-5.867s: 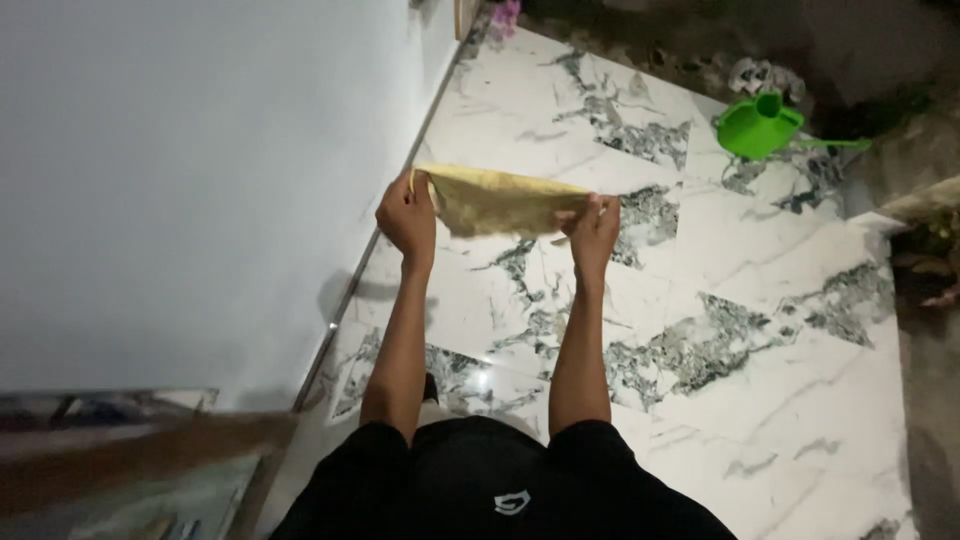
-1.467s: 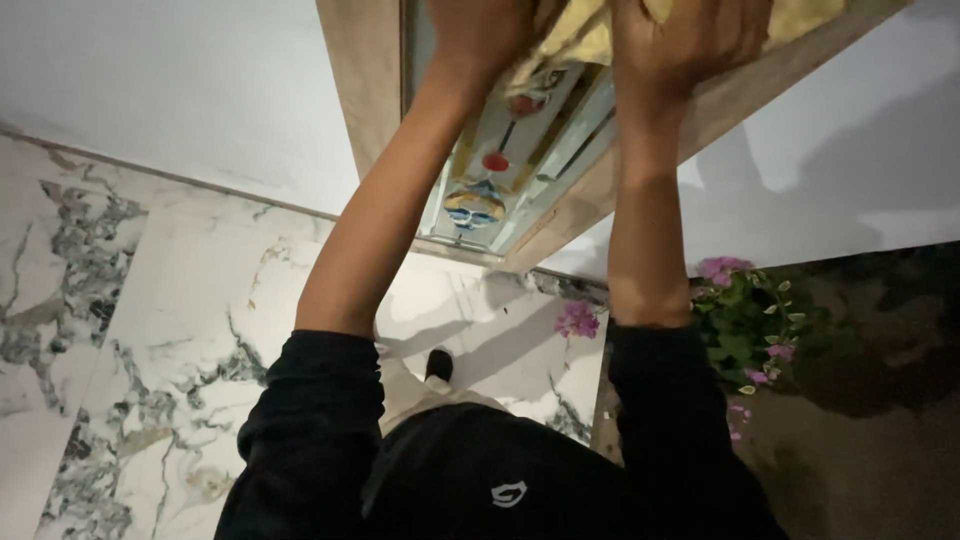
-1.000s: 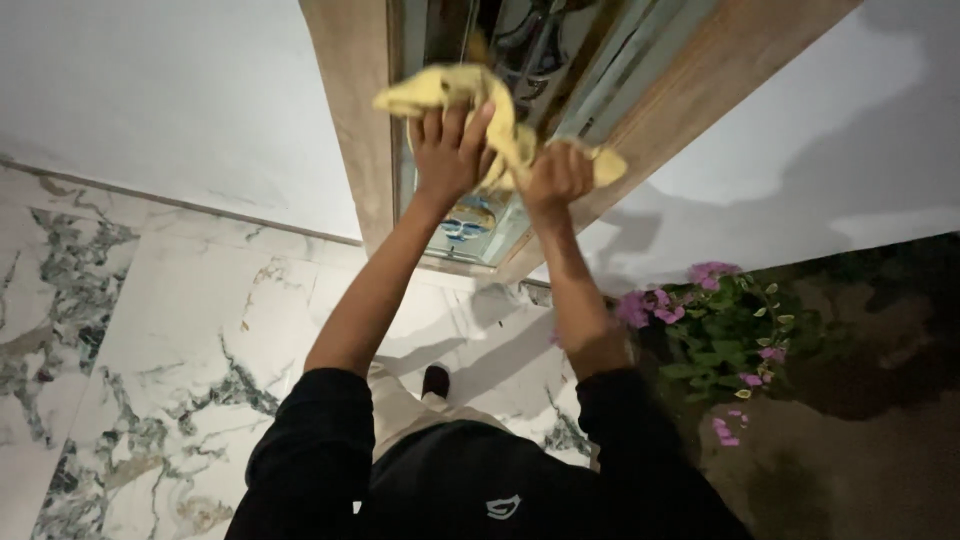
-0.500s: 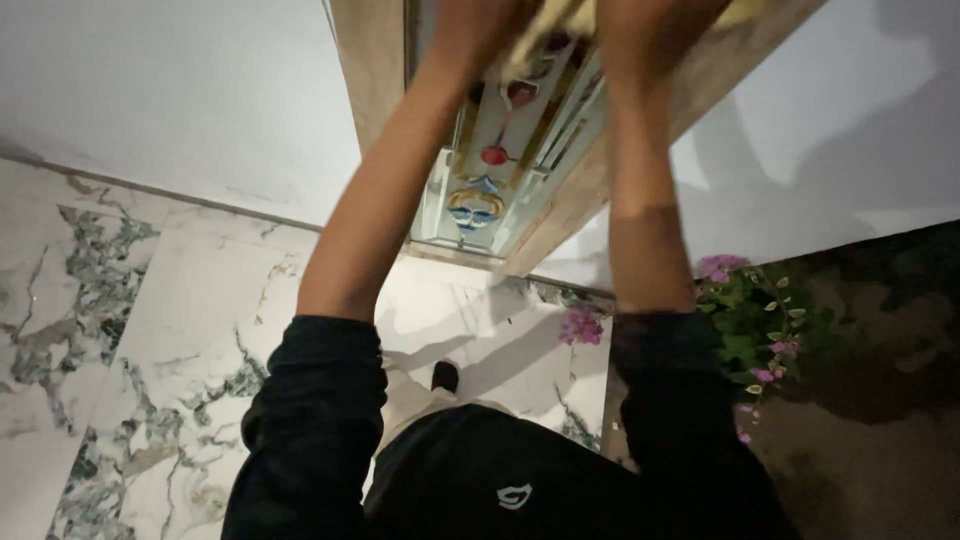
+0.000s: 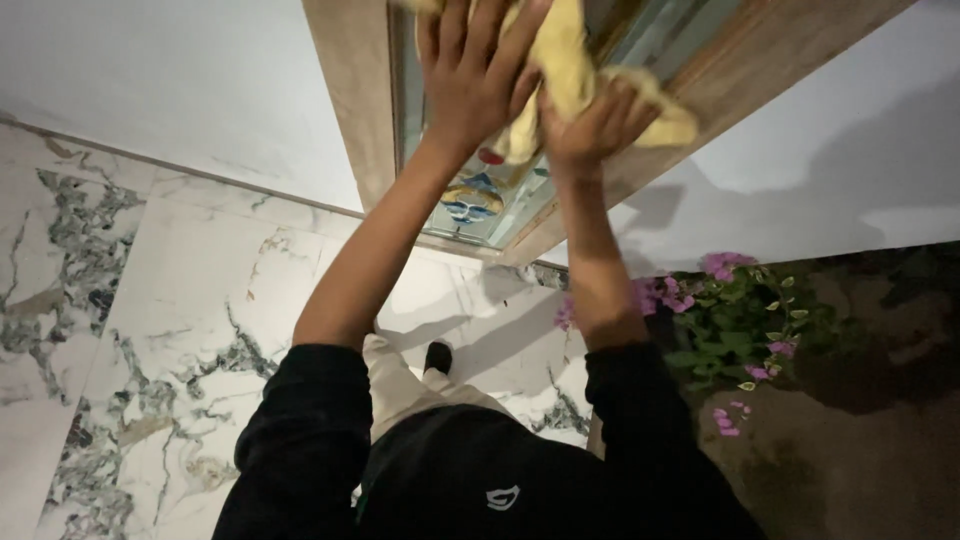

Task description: The person wipes a glass window pane and its wooden frame with a yellow cloth. They repeatedly wipe the same areas, moving the cloth back and forth across the surface and along the frame edges.

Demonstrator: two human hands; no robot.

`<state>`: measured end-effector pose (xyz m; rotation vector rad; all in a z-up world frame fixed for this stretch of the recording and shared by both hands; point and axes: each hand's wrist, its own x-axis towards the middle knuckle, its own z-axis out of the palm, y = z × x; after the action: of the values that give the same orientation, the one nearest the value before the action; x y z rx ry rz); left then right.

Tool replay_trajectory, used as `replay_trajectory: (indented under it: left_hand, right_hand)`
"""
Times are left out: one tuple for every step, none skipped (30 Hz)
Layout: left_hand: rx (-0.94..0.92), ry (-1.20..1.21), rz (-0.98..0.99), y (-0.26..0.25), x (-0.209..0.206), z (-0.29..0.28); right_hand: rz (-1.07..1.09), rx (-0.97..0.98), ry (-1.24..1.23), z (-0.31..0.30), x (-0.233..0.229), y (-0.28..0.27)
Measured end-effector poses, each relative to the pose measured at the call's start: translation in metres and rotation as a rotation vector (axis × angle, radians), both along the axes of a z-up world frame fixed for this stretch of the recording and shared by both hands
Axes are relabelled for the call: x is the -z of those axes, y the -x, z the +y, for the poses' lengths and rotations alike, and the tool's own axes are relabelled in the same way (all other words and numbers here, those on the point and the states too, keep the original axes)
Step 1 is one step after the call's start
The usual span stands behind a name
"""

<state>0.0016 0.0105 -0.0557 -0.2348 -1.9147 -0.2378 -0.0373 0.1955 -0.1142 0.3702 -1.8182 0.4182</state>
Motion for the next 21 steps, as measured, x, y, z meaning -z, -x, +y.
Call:
replay_trajectory:
  left_hand:
    - [-0.006,0.000,0.009,0.001,0.017,0.000]
    - [-0.013,-0.001,0.018,-0.001,0.038,0.001]
    - [-0.022,0.000,0.028,-0.003,0.060,0.001]
    - [-0.023,-0.004,-0.008,-0.006,0.084,0.002]
    - [-0.025,-0.007,-0.043,-0.009,0.108,0.004]
    - [-0.033,-0.003,-0.076,-0.014,0.132,0.006]
    - [-0.040,0.001,-0.112,-0.022,0.155,0.008]
    - [-0.015,-0.014,-0.164,-0.031,0.176,0.010]
    - [0.009,-0.031,-0.215,-0.040,0.192,0.011]
    - [0.033,-0.049,-0.265,-0.045,0.202,0.010]
    - [0.064,-0.050,-0.303,-0.050,0.207,0.008]
    - [0.096,-0.051,-0.341,-0.056,0.207,0.006]
    - [0.122,-0.054,-0.378,-0.059,0.201,0.002]
    - [0.126,-0.038,-0.332,-0.061,0.190,-0.003]
    - [0.133,-0.019,-0.282,-0.060,0.174,-0.006]
    - [0.139,-0.001,-0.233,-0.058,0.154,-0.008]
    - [0.111,0.005,-0.185,-0.052,0.131,-0.010]
    - [0.083,0.011,-0.137,-0.042,0.107,-0.013]
    - [0.114,0.004,-0.152,-0.032,0.082,-0.017]
    - [0.144,-0.002,-0.168,-0.020,0.058,-0.021]
    - [0.146,-0.005,-0.123,-0.006,0.037,-0.023]
  right_hand:
    - [-0.001,-0.061,-0.007,0.002,0.018,-0.003]
    - [0.051,-0.037,-0.061,0.003,0.036,-0.007]
    - [0.105,-0.016,-0.113,0.003,0.053,-0.010]
    - [0.087,-0.012,-0.133,0.002,0.071,-0.014]
    - [0.070,-0.010,-0.152,0.001,0.090,-0.019]
    - [0.059,-0.026,-0.177,0.002,0.108,-0.024]
    - [0.045,-0.041,-0.203,0.004,0.126,-0.031]
    - [0.033,-0.048,-0.229,0.005,0.141,-0.039]
    - [0.023,-0.057,-0.256,0.005,0.154,-0.045]
    - [0.012,-0.065,-0.284,0.005,0.163,-0.049]
    - [-0.077,-0.098,-0.289,0.009,0.168,-0.053]
    - [-0.166,-0.131,-0.293,0.017,0.168,-0.058]
    - [-0.253,-0.169,-0.297,0.020,0.163,-0.059]
    - [-0.251,-0.181,-0.285,0.024,0.151,-0.057]
    - [-0.247,-0.189,-0.271,0.031,0.133,-0.052]
    - [-0.243,-0.198,-0.256,0.033,0.112,-0.049]
    - [-0.165,-0.140,-0.267,0.032,0.087,-0.045]
    - [-0.087,-0.082,-0.277,0.029,0.058,-0.038]
    - [-0.129,-0.114,-0.265,0.031,0.025,-0.031]
    - [-0.141,-0.101,-0.233,0.030,-0.006,-0.026]
    - [-0.088,-0.061,-0.198,0.027,-0.038,-0.020]
